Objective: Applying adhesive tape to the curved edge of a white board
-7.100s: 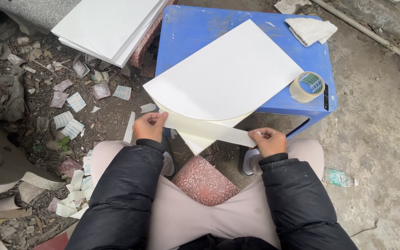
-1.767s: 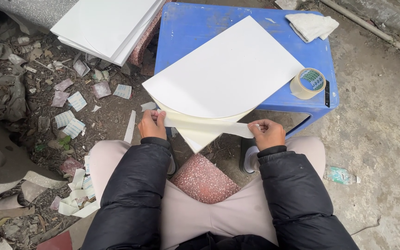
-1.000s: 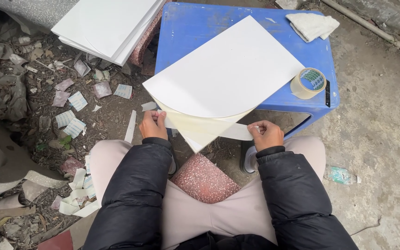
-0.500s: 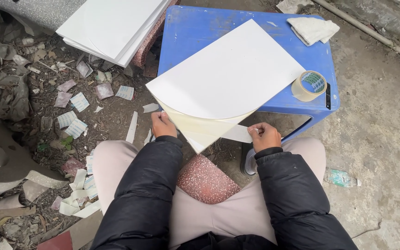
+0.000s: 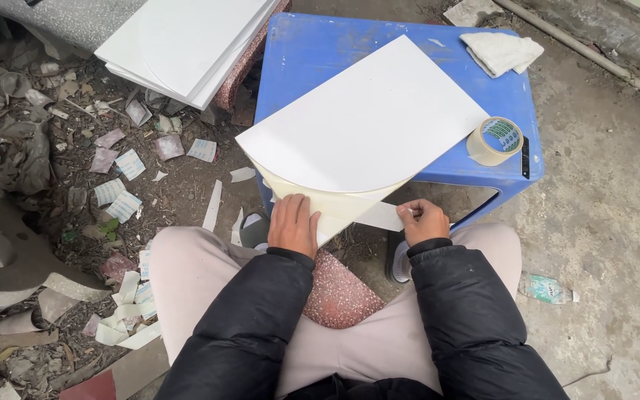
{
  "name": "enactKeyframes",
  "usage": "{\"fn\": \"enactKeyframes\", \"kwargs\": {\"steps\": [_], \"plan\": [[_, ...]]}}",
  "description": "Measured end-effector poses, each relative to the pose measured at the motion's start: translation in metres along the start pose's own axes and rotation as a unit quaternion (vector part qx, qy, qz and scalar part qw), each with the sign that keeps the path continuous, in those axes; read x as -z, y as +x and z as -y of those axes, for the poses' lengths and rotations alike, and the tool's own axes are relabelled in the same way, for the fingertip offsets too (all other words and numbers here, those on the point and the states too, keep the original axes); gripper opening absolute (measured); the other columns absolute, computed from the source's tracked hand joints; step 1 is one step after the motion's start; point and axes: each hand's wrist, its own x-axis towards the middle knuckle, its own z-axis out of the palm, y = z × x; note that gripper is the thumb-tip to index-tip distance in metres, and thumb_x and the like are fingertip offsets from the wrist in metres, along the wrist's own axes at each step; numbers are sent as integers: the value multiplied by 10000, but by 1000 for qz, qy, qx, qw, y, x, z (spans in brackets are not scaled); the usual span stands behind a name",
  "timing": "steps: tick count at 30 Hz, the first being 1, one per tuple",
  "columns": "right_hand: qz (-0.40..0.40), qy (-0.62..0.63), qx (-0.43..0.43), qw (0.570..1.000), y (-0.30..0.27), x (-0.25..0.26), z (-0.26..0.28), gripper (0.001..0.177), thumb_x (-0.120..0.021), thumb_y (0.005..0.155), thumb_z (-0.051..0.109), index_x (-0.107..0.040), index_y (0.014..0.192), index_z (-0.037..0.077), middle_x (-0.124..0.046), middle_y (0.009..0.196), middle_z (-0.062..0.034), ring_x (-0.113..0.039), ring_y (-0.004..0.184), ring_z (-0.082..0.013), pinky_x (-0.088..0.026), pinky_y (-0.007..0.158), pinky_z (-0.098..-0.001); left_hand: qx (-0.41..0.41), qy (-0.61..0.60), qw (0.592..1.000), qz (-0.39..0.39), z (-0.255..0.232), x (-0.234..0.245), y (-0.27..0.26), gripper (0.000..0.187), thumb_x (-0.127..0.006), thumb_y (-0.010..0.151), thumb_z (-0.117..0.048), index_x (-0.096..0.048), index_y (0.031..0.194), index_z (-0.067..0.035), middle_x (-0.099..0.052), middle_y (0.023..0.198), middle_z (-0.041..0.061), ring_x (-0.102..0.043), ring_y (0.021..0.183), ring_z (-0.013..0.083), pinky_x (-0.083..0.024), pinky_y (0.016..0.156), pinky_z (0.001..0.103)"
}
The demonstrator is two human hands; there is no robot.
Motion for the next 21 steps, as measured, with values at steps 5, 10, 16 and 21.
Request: {"fn": "enactKeyframes", "kwargs": {"steps": [5,10,16,21], "plan": [[5,9,-5,1000,-1,2,2,231,-899,1080,312,-929,1170,101,-836,994,-123,-839,976,-326,-661,886,-479,4,37,999,19,1,-1,5,593,-669,1207,-459,-708,1546,26,-687,1576,227,-619,1567,416,-391,1389,602],[9,14,-13,1000,-1,3,3,249,-897,1085,310,-926,1195,89,-850,1012,-145,-845,997,-335,-658,886,-470,20,43,999,27,3,-3,4,559,-639,1224,-444,-704,1566,-7,-686,1593,196,-620,1578,396,-364,1411,589],[10,20,-16,1000,-2,3,3,247,-906,1077,314,-930,1189,94,-849,1008,-146,-845,997,-337,-658,889,-472,52,80,995,30,22,6,11,501,-643,1220,-439,-748,1557,-83,-693,1584,169,-609,1588,406,-331,1411,637],[7,20,-17,1000,-2,3,3,229,-912,1071,291,-930,1176,88,-845,987,-149,-840,974,-340,-654,892,-477,73,144,987,27,34,15,12,439,-624,1223,-471,-813,1515,-205,-665,1616,122,-543,1633,412,-314,1390,685]]}}
